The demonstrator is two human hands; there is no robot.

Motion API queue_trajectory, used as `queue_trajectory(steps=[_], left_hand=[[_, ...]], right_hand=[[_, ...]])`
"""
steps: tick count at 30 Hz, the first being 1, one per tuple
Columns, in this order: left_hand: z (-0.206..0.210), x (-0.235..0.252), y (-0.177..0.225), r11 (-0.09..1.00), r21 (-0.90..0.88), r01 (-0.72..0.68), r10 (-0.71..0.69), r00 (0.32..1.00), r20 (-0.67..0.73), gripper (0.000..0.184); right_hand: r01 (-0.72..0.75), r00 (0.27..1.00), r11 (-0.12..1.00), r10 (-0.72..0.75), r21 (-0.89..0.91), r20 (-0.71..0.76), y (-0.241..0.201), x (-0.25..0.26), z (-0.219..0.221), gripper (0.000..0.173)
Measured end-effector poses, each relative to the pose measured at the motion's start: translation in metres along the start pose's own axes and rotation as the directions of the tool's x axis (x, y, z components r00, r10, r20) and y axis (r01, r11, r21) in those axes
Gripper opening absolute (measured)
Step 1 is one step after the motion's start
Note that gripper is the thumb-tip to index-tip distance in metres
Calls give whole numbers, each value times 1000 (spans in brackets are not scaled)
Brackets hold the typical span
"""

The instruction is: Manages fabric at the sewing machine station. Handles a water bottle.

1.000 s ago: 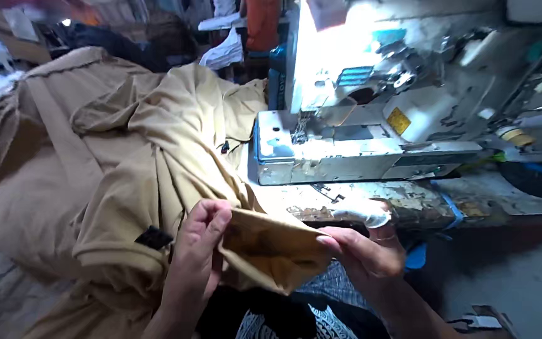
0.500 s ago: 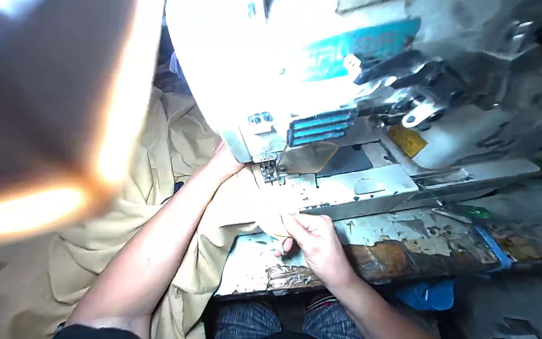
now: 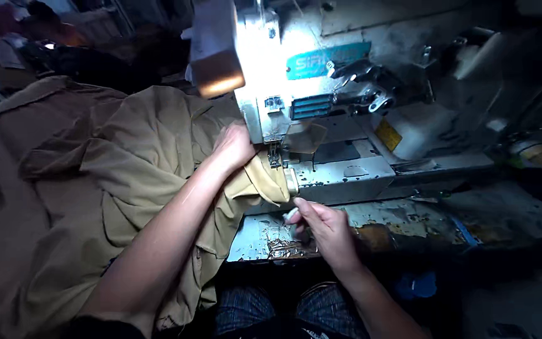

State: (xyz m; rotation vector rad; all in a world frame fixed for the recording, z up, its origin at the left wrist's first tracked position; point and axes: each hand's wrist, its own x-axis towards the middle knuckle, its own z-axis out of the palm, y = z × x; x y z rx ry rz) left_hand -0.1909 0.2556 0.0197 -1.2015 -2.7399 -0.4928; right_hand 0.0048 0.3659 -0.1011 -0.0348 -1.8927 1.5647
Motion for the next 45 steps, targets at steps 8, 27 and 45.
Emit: queue_trajectory(steps=[8, 27, 45], left_hand=[[43, -96, 3, 963, 48, -263, 257, 862, -437, 16], [-4, -156, 39, 794, -55, -605, 455, 653, -606, 14], [-65, -54, 29, 746, 406, -528, 378, 837, 395, 22]], right_hand=[[291, 953, 840, -297, -458, 60, -5, 22, 0, 23], [335, 906, 942, -330, 27, 265, -43, -36, -4, 19], [228, 959, 966, -201, -123, 198, 37, -1, 7, 18]])
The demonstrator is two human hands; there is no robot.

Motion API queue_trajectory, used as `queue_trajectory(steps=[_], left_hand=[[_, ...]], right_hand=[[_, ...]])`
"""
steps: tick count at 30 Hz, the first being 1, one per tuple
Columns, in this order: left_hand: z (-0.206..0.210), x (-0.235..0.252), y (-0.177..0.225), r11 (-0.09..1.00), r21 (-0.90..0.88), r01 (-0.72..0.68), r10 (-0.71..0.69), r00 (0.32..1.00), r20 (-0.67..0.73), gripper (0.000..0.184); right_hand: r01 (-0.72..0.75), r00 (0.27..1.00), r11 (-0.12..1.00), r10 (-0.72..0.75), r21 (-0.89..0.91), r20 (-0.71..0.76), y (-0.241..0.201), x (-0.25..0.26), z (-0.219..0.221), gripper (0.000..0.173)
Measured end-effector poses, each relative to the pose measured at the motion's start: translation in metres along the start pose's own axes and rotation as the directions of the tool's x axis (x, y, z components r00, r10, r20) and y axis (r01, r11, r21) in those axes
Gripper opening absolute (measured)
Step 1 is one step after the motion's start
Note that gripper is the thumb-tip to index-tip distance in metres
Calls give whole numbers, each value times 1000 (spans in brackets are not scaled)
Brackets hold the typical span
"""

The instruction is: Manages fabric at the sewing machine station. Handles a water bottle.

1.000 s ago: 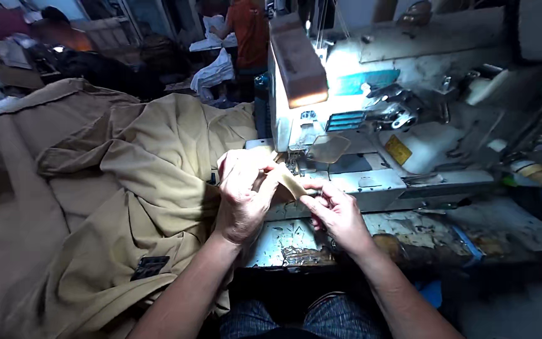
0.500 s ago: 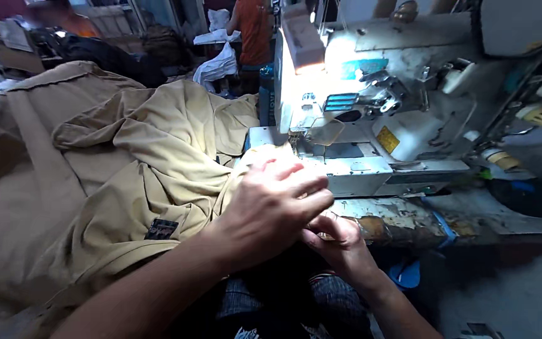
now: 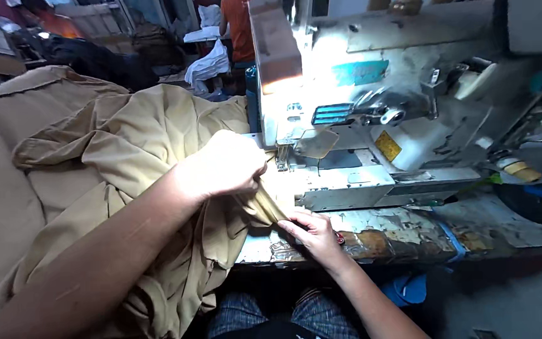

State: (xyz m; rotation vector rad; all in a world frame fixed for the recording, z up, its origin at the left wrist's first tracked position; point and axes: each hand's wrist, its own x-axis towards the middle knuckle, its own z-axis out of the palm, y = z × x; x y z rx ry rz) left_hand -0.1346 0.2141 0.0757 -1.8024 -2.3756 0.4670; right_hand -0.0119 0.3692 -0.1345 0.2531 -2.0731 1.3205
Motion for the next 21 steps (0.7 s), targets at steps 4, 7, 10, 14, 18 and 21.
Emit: queue_trajectory(steps=[4, 7, 10, 14, 18, 21], left_hand=[[-10, 5, -7, 997, 0, 77, -76, 995, 57, 26], [-15, 6, -9, 995, -10, 102, -101, 992, 72, 25], [-19, 5, -10, 996, -21, 81, -79, 994, 72, 25], [-23, 4, -10, 996, -14, 83, -82, 994, 74, 28], [-28, 4, -8, 993, -18, 118, -115, 988, 103, 30], [-30, 5, -10, 991, -34, 132, -127, 985, 117, 30]], right_hand=[[18, 1000, 999, -17, -44, 19, 6, 8, -1, 20], [9, 1000, 999, -7, -47, 29, 5, 10, -3, 20], [11, 1000, 999, -10, -48, 24, 4, 12, -3, 20], [5, 999, 1000, -4, -23, 32, 4, 13, -4, 21], [-27, 999, 999, 26, 25, 38, 4, 13, -4, 21], [-33, 999, 997, 31, 64, 40, 3, 14, -4, 21]])
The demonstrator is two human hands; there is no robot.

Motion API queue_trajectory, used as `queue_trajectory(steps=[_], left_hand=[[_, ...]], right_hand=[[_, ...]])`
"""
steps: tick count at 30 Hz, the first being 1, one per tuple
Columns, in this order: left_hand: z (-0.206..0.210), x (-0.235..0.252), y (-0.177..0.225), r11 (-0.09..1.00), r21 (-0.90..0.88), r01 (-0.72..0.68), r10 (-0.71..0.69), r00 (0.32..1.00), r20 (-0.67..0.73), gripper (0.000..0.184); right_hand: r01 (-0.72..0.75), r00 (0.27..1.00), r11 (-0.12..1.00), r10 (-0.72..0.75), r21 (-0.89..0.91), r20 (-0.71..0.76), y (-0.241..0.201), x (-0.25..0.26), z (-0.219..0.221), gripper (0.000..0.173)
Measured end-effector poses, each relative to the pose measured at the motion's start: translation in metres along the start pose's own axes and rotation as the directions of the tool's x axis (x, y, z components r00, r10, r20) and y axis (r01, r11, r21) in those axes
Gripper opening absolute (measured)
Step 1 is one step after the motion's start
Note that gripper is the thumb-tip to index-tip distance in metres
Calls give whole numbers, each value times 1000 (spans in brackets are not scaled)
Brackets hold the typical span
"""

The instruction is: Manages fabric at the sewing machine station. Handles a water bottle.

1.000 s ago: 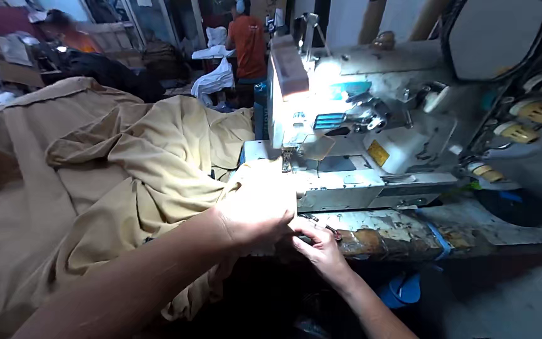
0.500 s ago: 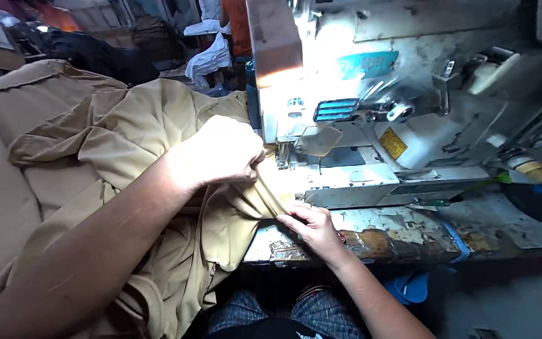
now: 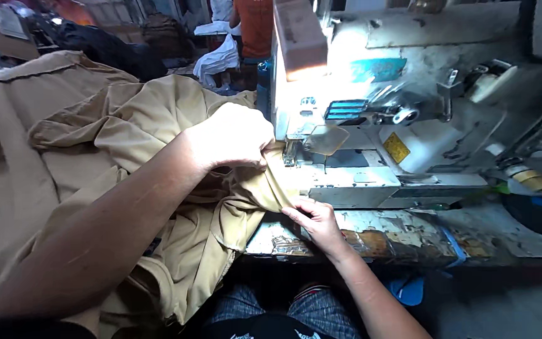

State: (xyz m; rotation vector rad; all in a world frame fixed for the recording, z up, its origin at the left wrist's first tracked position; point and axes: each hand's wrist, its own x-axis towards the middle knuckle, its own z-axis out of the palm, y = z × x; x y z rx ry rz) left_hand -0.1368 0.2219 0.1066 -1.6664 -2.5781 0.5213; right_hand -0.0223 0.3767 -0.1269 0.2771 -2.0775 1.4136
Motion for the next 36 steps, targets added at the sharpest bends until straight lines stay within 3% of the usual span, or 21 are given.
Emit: queue_trajectory(steps=[9, 36], left_hand=[[-6, -1, -2, 1000, -13, 17, -17, 1000, -11, 39], [-13, -14, 4, 999, 41, -30, 33, 995, -89, 39]], right_hand=[[-21, 1000, 999, 21, 46, 10, 0, 1, -2, 19], [-58, 998, 991, 57, 124, 9, -1, 4, -3, 15]])
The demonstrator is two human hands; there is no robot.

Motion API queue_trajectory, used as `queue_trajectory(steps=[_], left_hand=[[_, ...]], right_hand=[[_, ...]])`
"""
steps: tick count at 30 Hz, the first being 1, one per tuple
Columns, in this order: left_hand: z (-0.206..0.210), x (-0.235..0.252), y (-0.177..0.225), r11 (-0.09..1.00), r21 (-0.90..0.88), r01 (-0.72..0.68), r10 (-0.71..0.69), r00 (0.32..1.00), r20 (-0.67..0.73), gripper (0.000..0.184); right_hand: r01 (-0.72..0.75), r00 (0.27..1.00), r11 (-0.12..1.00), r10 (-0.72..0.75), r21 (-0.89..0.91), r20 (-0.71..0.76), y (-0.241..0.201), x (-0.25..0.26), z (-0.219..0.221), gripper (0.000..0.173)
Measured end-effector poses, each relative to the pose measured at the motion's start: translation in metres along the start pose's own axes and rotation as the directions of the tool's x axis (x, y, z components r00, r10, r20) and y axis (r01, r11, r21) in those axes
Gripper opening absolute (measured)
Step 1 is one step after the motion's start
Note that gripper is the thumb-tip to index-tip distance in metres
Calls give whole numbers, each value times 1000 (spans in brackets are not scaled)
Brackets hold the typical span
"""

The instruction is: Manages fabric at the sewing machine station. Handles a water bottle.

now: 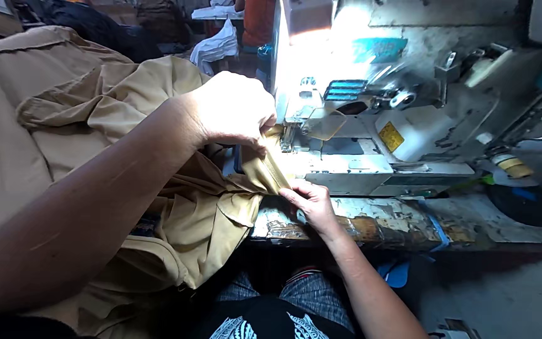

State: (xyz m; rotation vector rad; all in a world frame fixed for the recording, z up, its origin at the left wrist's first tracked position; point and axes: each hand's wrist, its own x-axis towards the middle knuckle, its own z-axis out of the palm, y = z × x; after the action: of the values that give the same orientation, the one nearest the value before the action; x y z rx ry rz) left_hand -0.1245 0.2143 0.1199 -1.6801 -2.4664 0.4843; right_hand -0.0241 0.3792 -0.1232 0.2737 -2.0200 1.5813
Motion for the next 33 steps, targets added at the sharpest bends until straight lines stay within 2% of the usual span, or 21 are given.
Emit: queue_trajectory(steps=[4, 5, 7, 9, 11, 14, 22, 24, 25, 26, 27, 28, 29, 30, 31, 32, 33], left_hand=[[8, -9, 1, 998, 24, -60, 62, 995, -77, 42], [18, -16, 7, 994, 54, -91, 99, 981, -165, 44], [54, -29, 32, 991, 90, -100, 128, 901, -414, 44], [105, -37, 64, 996, -17, -89, 66, 846, -529, 33], [151, -35, 76, 991, -121, -61, -18, 828, -560, 35], [167, -27, 75, 977, -210, -31, -109, 777, -620, 33], [157, -3, 45, 968, -244, -67, -111, 753, -648, 27], [154, -7, 44, 950, -302, -74, -124, 801, -585, 31], [146, -14, 41, 922, -374, -104, -110, 853, -509, 35], [133, -23, 33, 863, -485, -141, -83, 908, -411, 41], [118, -30, 21, 775, -608, -170, -72, 933, -353, 44], [105, -35, 9, 688, -700, -193, -125, 918, -376, 42], [92, -35, -4, 615, -768, -178, -253, 878, -406, 34], [82, -29, -17, 574, -812, -108, -432, 802, -412, 28], [75, -15, -30, 538, -843, 9, -607, 699, -380, 23], [74, 6, -47, 479, -869, 123, -724, 614, -312, 24], [79, 29, -63, 398, -893, 208, -793, 568, -222, 28]], right_hand=[[-23, 1000, 1000, 23, 21, -12, -4, -1, 1, 13], [-26, 999, 1000, 26, 1, -20, -7, -4, 1, 14], [-7, 999, 999, 6, -35, -33, -15, -13, 4, 15], [28, 998, 998, -30, -48, -47, -22, -24, 9, 15], [74, 994, 995, -79, -70, -75, -26, -30, 12, 16], [118, 987, 990, -126, -79, -97, -27, -31, 14, 16], [151, 979, 985, -160, -83, -123, -11, 0, 16, 14], [175, 974, 977, -190, -122, -124, -11, -3, 16, 17], [213, 959, 964, -238, -159, -155, -10, -9, 16, 20], [260, 936, 950, -293, -175, -196, -8, -18, 17, 23], [289, 915, 938, -330, -193, -234, -5, -29, 16, 28], [313, 893, 925, -363, -215, -267, -2, -40, 15, 37], [326, 875, 917, -385, -230, -293, 1, -50, 15, 44], [340, 864, 912, -400, -231, -306, 5, -56, 17, 48], [345, 862, 913, -400, -219, -310, 8, -62, 19, 50], [339, 868, 917, -391, -210, -305, 12, -66, 21, 49], [323, 879, 924, -373, -204, -297, 16, -68, 24, 47]])
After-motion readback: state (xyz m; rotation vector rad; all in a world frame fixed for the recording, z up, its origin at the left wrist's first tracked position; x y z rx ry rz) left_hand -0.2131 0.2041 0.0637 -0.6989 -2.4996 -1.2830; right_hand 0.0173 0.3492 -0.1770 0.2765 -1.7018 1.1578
